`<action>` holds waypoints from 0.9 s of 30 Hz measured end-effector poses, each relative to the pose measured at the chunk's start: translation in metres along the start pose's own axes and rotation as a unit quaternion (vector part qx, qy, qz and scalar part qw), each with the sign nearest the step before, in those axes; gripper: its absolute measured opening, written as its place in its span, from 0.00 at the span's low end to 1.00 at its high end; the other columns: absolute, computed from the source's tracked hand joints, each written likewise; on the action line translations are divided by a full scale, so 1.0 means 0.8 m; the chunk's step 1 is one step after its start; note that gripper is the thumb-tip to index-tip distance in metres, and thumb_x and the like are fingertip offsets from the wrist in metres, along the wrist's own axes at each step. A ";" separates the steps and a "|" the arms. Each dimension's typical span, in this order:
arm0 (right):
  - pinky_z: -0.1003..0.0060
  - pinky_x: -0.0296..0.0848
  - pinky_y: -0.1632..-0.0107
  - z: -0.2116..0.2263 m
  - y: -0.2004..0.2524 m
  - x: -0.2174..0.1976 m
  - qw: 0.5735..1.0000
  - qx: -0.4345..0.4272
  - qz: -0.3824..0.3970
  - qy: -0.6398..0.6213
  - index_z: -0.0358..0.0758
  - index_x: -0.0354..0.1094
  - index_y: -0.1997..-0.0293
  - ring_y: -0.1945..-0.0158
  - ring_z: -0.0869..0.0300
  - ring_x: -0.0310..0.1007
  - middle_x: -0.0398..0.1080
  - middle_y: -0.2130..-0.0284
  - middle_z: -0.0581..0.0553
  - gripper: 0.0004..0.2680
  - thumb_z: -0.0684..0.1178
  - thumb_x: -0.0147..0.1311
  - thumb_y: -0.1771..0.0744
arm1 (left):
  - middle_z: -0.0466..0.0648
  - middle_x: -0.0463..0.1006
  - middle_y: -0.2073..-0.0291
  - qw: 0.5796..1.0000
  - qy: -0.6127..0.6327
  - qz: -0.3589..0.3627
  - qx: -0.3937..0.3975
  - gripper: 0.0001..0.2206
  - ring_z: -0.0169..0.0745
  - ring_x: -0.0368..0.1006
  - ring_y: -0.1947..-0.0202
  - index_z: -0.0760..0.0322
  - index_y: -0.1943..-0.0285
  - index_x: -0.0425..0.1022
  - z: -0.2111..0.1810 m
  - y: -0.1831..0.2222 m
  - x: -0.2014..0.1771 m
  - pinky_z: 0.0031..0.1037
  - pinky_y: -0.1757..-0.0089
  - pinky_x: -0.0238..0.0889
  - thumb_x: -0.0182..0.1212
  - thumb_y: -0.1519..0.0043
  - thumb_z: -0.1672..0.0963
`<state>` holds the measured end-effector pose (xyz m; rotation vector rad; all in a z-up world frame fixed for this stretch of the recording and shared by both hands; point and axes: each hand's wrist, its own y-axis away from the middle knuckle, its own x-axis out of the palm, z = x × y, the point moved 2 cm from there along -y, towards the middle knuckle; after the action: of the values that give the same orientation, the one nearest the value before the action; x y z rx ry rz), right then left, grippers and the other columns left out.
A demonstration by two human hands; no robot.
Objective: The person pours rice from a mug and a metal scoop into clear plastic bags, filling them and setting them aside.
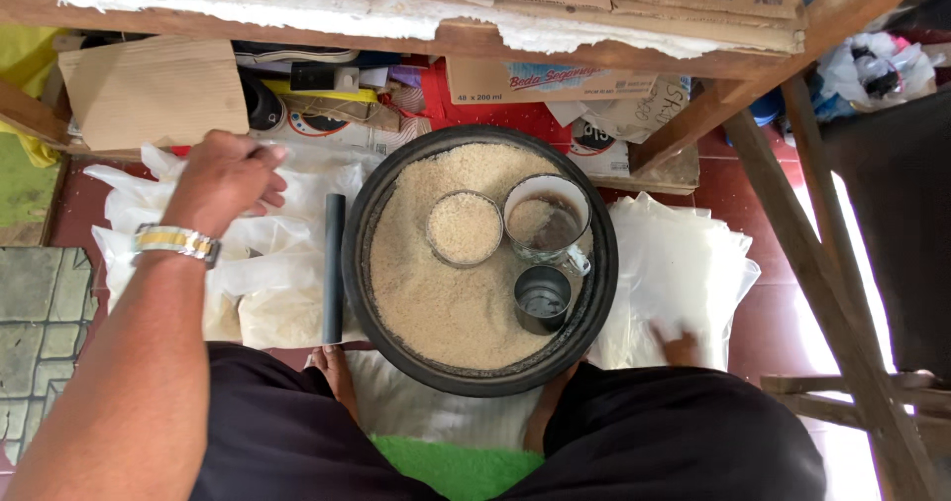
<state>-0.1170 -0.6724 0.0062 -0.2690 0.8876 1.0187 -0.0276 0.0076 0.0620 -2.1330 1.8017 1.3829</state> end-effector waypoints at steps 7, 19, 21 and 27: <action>0.61 0.77 0.48 -0.277 -0.115 0.103 0.995 -0.018 0.023 0.090 0.38 0.77 0.54 0.54 0.52 0.78 0.77 0.54 0.45 0.10 0.39 0.54 0.37 | 0.60 0.84 0.62 1.000 0.002 -0.017 0.008 0.15 0.50 0.81 0.67 0.77 0.53 0.78 0.026 -0.019 -0.003 0.34 0.63 0.74 0.55 0.26 0.55; 0.61 0.75 0.47 -0.344 -0.098 0.131 0.963 -0.047 0.038 0.261 0.44 0.81 0.55 0.50 0.52 0.79 0.80 0.51 0.51 0.16 0.36 0.54 0.43 | 0.60 0.84 0.60 1.000 -0.019 0.011 0.021 0.14 0.50 0.81 0.66 0.75 0.50 0.78 0.001 -0.022 0.025 0.36 0.61 0.74 0.55 0.26 0.55; 0.61 0.75 0.47 -0.236 -0.046 0.077 0.955 -0.053 0.041 0.288 0.45 0.82 0.56 0.50 0.52 0.79 0.80 0.50 0.52 0.17 0.36 0.53 0.45 | 0.57 0.84 0.62 0.997 -0.060 0.034 0.044 0.13 0.47 0.81 0.68 0.70 0.58 0.79 0.000 -0.028 0.040 0.36 0.60 0.72 0.58 0.27 0.54; 0.67 0.71 0.55 0.149 0.120 -0.049 0.920 -0.306 0.090 0.226 0.31 0.76 0.73 0.56 0.65 0.82 0.80 0.45 0.59 0.08 0.44 0.56 0.34 | 0.39 0.62 0.79 0.952 -0.156 0.128 0.231 0.17 0.31 0.59 0.80 0.57 0.72 0.65 -0.028 -0.018 0.097 0.23 0.72 0.60 0.51 0.27 0.53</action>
<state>-0.1439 -0.5775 0.1298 -0.9992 0.9955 1.4262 -0.0072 -0.0600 0.0201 -1.4092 2.0596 1.1087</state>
